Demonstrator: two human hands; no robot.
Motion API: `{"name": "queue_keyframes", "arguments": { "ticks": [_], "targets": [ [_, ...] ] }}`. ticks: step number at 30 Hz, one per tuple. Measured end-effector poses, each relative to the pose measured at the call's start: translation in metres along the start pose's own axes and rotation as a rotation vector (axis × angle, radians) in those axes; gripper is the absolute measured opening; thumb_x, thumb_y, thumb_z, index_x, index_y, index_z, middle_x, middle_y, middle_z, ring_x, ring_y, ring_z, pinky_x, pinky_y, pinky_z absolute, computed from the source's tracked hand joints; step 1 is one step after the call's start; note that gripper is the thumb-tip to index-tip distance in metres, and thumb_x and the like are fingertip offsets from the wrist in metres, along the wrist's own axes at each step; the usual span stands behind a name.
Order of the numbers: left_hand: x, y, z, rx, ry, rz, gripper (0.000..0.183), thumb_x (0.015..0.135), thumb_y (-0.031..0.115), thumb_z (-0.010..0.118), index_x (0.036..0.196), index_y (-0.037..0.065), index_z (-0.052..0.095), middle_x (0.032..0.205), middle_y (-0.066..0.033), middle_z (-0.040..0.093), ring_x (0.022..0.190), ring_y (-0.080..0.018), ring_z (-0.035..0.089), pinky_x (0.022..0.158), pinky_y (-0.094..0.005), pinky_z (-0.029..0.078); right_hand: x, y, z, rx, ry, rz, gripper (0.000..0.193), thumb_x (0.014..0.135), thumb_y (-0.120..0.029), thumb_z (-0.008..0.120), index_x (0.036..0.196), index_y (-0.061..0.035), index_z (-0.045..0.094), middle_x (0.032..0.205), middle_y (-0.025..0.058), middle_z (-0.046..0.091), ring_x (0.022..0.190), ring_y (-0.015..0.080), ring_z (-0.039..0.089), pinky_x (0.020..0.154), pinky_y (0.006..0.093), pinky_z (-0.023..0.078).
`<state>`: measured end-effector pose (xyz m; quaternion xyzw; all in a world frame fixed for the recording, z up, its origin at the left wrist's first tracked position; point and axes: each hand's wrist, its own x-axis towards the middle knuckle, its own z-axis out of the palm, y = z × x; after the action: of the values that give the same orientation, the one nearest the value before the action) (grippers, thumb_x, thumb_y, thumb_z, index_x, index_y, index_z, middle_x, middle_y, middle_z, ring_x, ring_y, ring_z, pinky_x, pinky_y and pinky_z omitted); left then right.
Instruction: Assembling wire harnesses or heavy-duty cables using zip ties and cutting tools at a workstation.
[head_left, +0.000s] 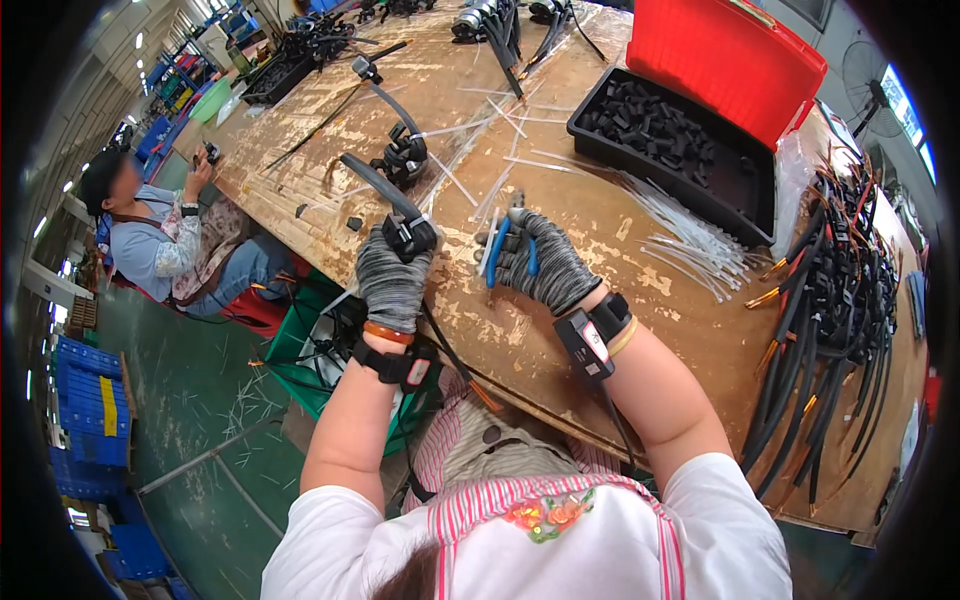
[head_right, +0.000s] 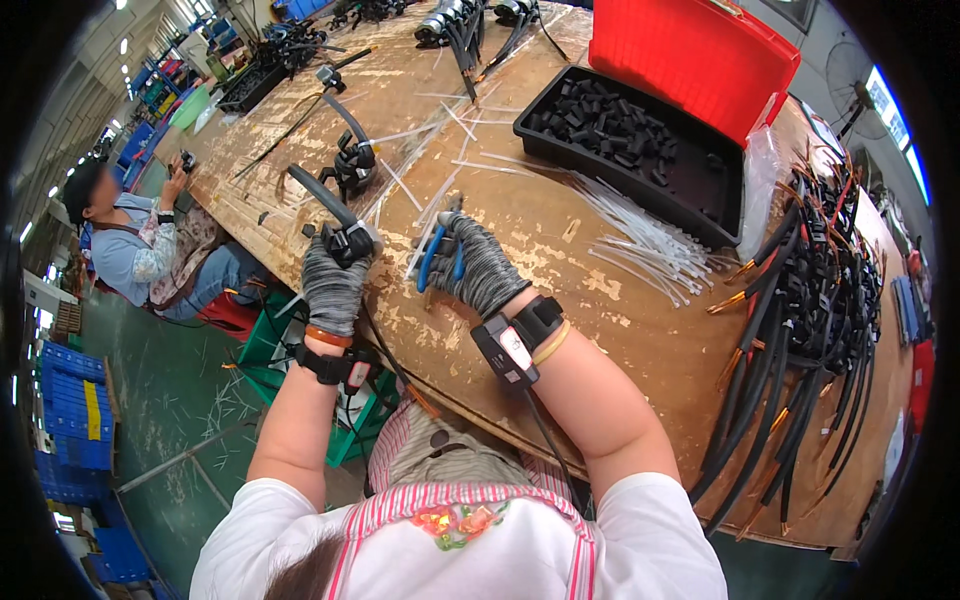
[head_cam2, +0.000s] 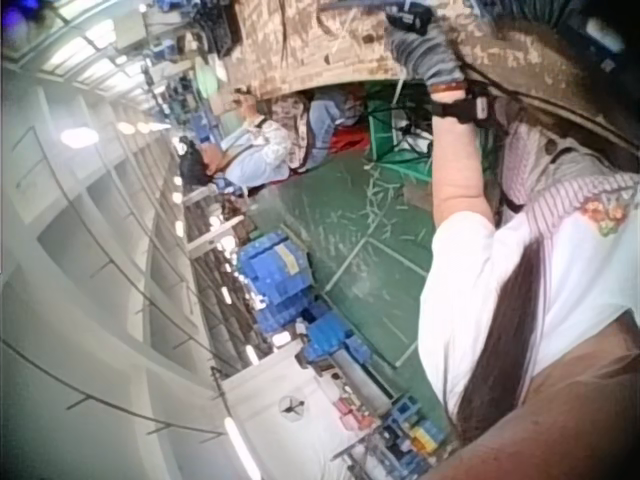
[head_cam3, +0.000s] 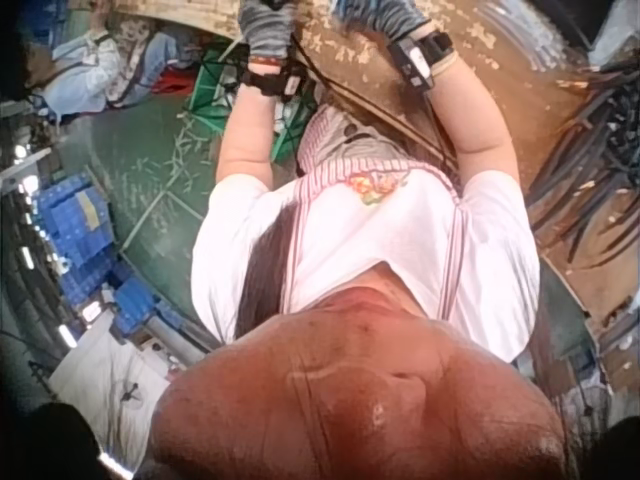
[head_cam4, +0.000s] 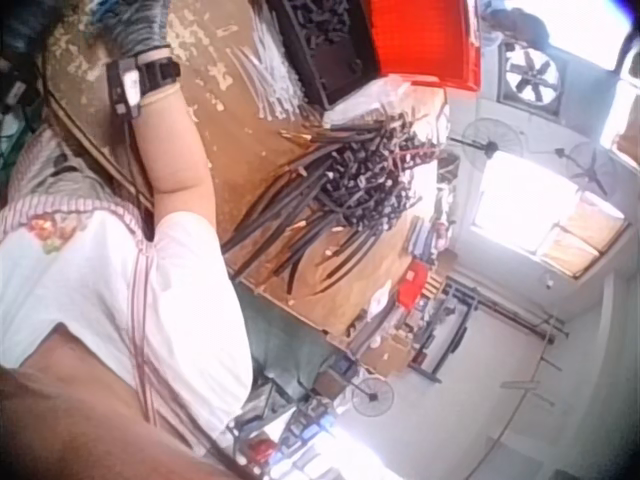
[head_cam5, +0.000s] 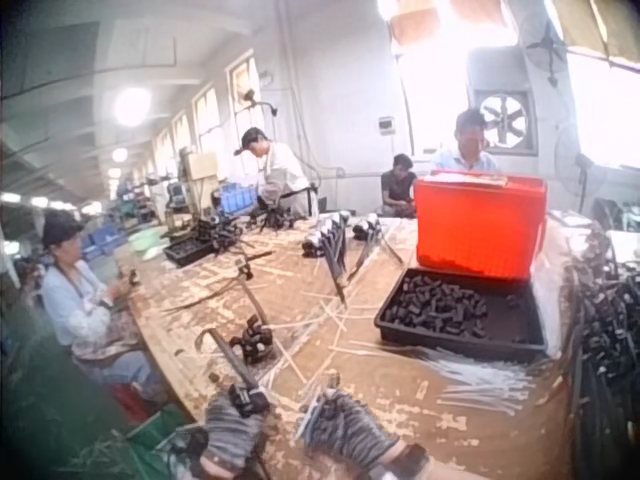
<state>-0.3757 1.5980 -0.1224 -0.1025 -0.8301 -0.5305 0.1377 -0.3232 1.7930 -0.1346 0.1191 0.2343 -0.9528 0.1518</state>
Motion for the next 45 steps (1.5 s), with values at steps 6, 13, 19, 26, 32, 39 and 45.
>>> {"name": "queue_keyframes", "arguments": {
  "ticks": [6, 13, 19, 26, 32, 39, 45],
  "targets": [
    [0.003, 0.037, -0.045, 0.63, 0.216, 0.585, 0.029, 0.067, 0.025, 0.077, 0.087, 0.011, 0.061, 0.078, -0.0064, 0.059, 0.076, -0.029, 0.057, 0.069, -0.0408, 0.044, 0.003, -0.01, -0.007, -0.992, 0.264, -0.598, 0.037, 0.084, -0.023, 0.061, 0.118, -0.0071, 0.054, 0.1, 0.0161, 0.064, 0.077, 0.0328, 0.063, 0.071, 0.0388, 0.053],
    [-0.023, 0.103, -0.078, 1.01, 0.256, 1.127, 0.028, 0.075, 0.037, 0.071, 0.1, 0.028, 0.061, 0.106, 0.0013, 0.059, 0.099, -0.0198, 0.055, 0.099, -0.0462, 0.034, -0.013, -0.009, 0.016, -0.99, 0.04, -0.44, 0.035, 0.087, -0.028, 0.063, 0.114, -0.0063, 0.058, 0.097, 0.0127, 0.066, 0.082, 0.0249, 0.064, 0.075, 0.0352, 0.052],
    [-0.047, 0.088, -0.056, 0.925, -0.028, 1.442, 0.03, 0.084, 0.03, 0.062, 0.112, 0.036, 0.053, 0.116, 0.0047, 0.053, 0.111, -0.0165, 0.051, 0.107, -0.0441, 0.028, -0.041, 0.021, 0.037, -0.01, -0.388, 0.149, 0.025, 0.093, -0.023, 0.058, 0.11, -0.0048, 0.058, 0.1, 0.007, 0.064, 0.087, 0.0153, 0.062, 0.076, 0.0265, 0.054],
    [-0.064, 0.08, -0.054, 0.777, 0.061, 1.083, 0.038, 0.085, 0.014, 0.062, 0.122, 0.016, 0.052, 0.125, -0.0107, 0.045, 0.116, -0.0257, 0.048, 0.101, -0.0424, 0.037, 0.014, 0.042, -0.032, -0.474, -0.346, -0.303, 0.033, 0.091, -0.014, 0.061, 0.117, 0.0028, 0.052, 0.096, 0.0091, 0.065, 0.086, 0.0141, 0.065, 0.071, 0.0249, 0.055],
    [-0.108, 0.065, -0.032, -0.675, -0.376, -0.191, 0.038, 0.088, 0.014, 0.065, 0.12, 0.006, 0.047, 0.105, -0.0018, 0.055, 0.1, -0.0121, 0.051, 0.089, -0.0276, 0.042, -0.04, 0.037, 0.046, -0.08, -0.298, -0.132, 0.027, 0.093, -0.02, 0.06, 0.114, -0.004, 0.053, 0.095, 0.0072, 0.065, 0.08, 0.0138, 0.062, 0.068, 0.0256, 0.052],
    [-0.102, 0.031, -0.021, -0.332, -0.287, -0.174, 0.026, 0.081, 0.009, 0.07, 0.104, 0.004, 0.06, 0.102, -0.0045, 0.061, 0.089, -0.0152, 0.058, 0.078, -0.0291, 0.049, -0.027, 0.034, 0.035, -1.153, -0.083, -0.514, 0.039, 0.089, -0.03, 0.063, 0.116, -0.0022, 0.055, 0.1, 0.0163, 0.064, 0.093, 0.0277, 0.062, 0.083, 0.0355, 0.048],
    [-0.087, 0.003, -0.027, 0.269, -0.239, 0.003, 0.05, 0.066, 0.028, 0.079, 0.101, 0.0, 0.056, 0.09, -0.0192, 0.061, 0.084, -0.036, 0.061, 0.078, -0.0433, 0.049, -0.025, -0.016, 0.024, -1.943, 0.075, -0.725, 0.042, 0.08, -0.03, 0.063, 0.115, -0.0062, 0.06, 0.095, 0.0205, 0.064, 0.087, 0.0369, 0.062, 0.078, 0.0434, 0.05]
  ]
}}
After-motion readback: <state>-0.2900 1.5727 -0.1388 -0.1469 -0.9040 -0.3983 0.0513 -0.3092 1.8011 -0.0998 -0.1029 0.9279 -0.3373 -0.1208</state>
